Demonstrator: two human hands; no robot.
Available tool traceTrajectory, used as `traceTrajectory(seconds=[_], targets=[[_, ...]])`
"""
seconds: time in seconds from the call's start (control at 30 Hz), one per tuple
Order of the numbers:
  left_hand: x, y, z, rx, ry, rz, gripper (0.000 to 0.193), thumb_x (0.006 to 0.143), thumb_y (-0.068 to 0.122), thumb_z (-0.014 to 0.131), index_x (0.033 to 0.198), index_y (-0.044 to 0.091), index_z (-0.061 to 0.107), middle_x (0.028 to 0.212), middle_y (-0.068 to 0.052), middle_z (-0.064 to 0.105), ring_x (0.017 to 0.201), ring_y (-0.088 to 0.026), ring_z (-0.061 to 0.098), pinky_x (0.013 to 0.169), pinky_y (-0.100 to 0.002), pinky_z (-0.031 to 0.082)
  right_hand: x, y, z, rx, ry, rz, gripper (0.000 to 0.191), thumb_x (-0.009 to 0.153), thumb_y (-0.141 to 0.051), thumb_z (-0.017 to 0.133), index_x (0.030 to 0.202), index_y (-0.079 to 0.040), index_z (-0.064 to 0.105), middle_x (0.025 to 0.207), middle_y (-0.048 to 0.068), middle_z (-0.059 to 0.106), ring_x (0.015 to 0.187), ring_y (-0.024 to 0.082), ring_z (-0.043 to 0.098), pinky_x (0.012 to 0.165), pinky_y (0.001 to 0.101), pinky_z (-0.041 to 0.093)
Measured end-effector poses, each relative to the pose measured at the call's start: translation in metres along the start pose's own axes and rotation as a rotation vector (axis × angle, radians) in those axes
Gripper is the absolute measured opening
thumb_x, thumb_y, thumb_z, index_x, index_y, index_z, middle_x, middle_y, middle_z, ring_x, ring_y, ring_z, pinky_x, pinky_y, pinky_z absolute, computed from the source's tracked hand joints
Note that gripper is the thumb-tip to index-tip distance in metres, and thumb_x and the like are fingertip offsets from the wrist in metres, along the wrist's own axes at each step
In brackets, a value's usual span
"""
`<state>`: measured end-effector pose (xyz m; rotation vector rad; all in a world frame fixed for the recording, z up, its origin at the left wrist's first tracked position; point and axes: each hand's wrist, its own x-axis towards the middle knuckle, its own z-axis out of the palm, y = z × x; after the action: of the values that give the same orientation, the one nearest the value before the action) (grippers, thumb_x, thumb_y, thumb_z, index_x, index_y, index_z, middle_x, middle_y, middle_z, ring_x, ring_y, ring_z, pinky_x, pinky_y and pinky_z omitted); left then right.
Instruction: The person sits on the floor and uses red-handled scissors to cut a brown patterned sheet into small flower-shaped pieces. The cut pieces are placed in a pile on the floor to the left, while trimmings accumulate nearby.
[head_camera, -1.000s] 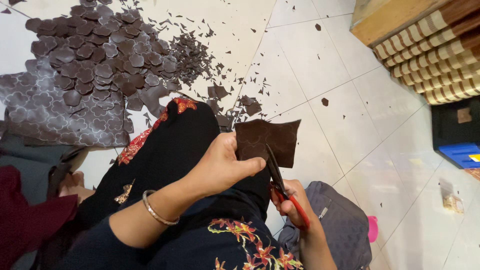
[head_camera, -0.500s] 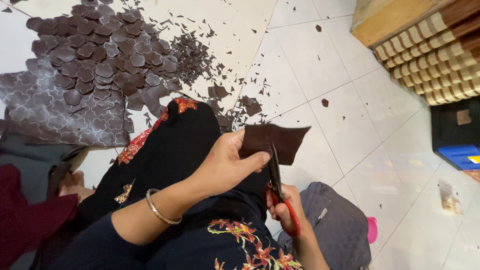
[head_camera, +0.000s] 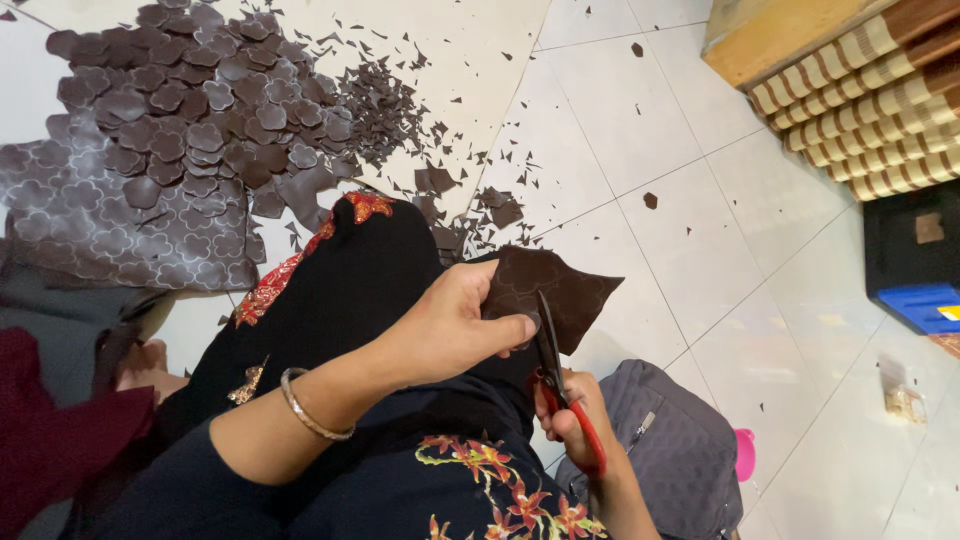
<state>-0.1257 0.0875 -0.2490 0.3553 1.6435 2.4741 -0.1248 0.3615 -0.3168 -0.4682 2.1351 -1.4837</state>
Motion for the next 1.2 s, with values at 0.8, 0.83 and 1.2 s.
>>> traceTrajectory(seconds=[0.8,0.83,1.2], targets=[[-0.016,0.016,0.035,0.365,0.502,0.577,0.026,0.093,0.002,0.071,0.119,0.003,0.071,0.112,-0.012,0.071,0.104,-0.020,0.072,0.091,-0.028,0.056,-0.007,0.011,0.050,0.190,0.138,-0.044,0.088,0.069,-0.093,0.059,0.071,-0.005,0.057,0.060,0.000,0.053,0.048,0.007,0.052,0.043,0.0209,0.040],[-0.016,0.018,0.033,0.361,0.492,0.557,0.027,0.092,0.002,0.071,0.119,0.003,0.071,0.112,-0.011,0.072,0.104,-0.020,0.072,0.091,-0.028,0.055,-0.007,0.008,0.051,0.214,0.132,-0.056,0.087,0.071,-0.091,0.061,0.072,-0.004,0.057,0.061,0.000,0.053,0.049,0.008,0.052,0.044,0.0217,0.040],[-0.019,0.034,0.023,0.244,0.364,0.454,0.033,0.089,-0.002,0.069,0.121,0.003,0.072,0.116,-0.009,0.072,0.108,-0.016,0.069,0.096,-0.027,0.054,-0.009,-0.018,0.052,0.066,0.188,-0.172,0.085,0.078,-0.088,0.058,0.071,-0.003,0.058,0.064,0.001,0.055,0.056,0.009,0.052,0.050,0.0227,0.039]])
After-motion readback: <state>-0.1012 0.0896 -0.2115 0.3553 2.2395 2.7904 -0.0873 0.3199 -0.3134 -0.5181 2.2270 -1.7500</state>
